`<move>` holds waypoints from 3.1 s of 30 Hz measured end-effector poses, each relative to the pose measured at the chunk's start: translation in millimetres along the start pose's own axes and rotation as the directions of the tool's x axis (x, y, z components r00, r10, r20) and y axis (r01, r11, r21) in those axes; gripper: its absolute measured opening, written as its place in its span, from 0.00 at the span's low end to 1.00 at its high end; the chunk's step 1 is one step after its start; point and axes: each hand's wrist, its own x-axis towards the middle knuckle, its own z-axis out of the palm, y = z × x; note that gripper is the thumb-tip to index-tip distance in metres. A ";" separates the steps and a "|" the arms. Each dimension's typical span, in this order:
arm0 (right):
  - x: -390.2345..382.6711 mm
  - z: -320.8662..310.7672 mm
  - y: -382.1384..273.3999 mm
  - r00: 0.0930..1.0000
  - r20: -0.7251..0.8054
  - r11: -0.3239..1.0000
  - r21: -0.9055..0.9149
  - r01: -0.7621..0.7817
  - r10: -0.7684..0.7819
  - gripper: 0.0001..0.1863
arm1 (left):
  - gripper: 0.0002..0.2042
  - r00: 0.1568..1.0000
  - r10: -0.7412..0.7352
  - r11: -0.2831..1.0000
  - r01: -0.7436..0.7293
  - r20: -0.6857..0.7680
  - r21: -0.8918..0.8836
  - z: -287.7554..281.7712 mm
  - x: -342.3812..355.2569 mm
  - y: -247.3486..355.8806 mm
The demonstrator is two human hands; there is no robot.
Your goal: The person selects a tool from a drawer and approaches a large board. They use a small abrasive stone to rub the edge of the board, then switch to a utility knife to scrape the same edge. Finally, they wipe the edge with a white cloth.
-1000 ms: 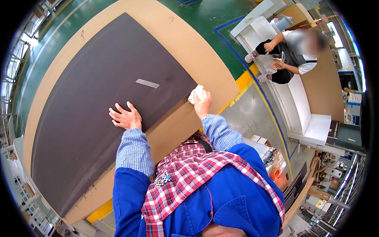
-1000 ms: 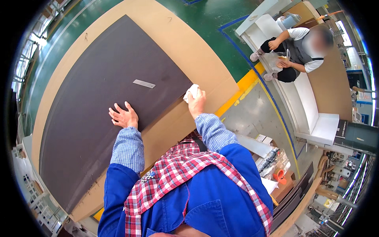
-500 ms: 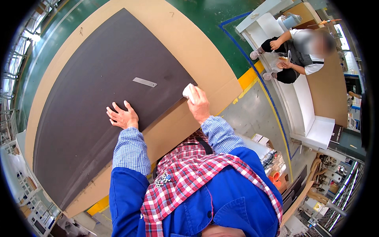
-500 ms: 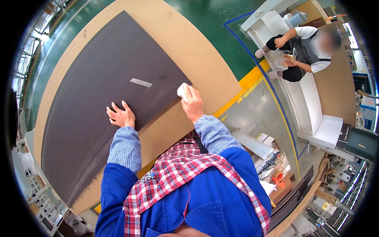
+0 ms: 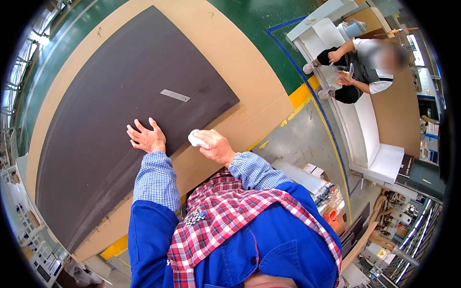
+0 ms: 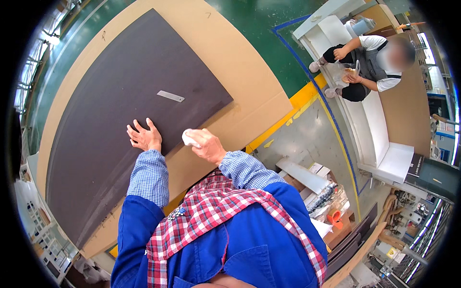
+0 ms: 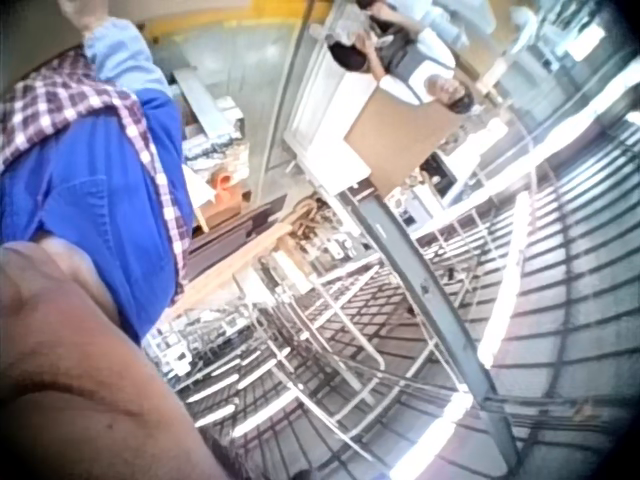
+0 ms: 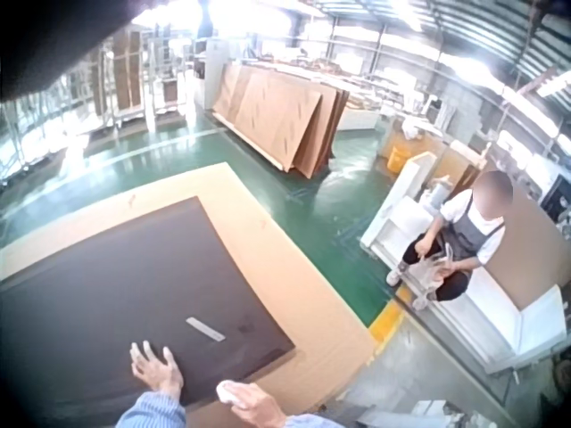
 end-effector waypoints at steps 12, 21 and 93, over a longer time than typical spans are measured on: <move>20.9 20.3 14.5 0.993 -0.073 0.967 -0.245 0.078 -0.098 0.25 | 0.29 1.000 0.001 1.000 -0.001 0.011 -0.014 -4.6 -2.2 3.0; 54.7 -117.7 109.6 0.960 -0.122 0.850 -0.447 -0.278 0.250 0.12 | 0.30 1.000 0.016 1.000 -0.016 -0.005 -0.010 -1.2 -3.0 3.4; -227.0 -185.7 -121.0 0.204 -0.941 0.841 0.128 -0.526 0.271 0.23 | 0.34 0.993 0.091 0.993 -0.096 0.078 0.071 44.2 24.4 -12.2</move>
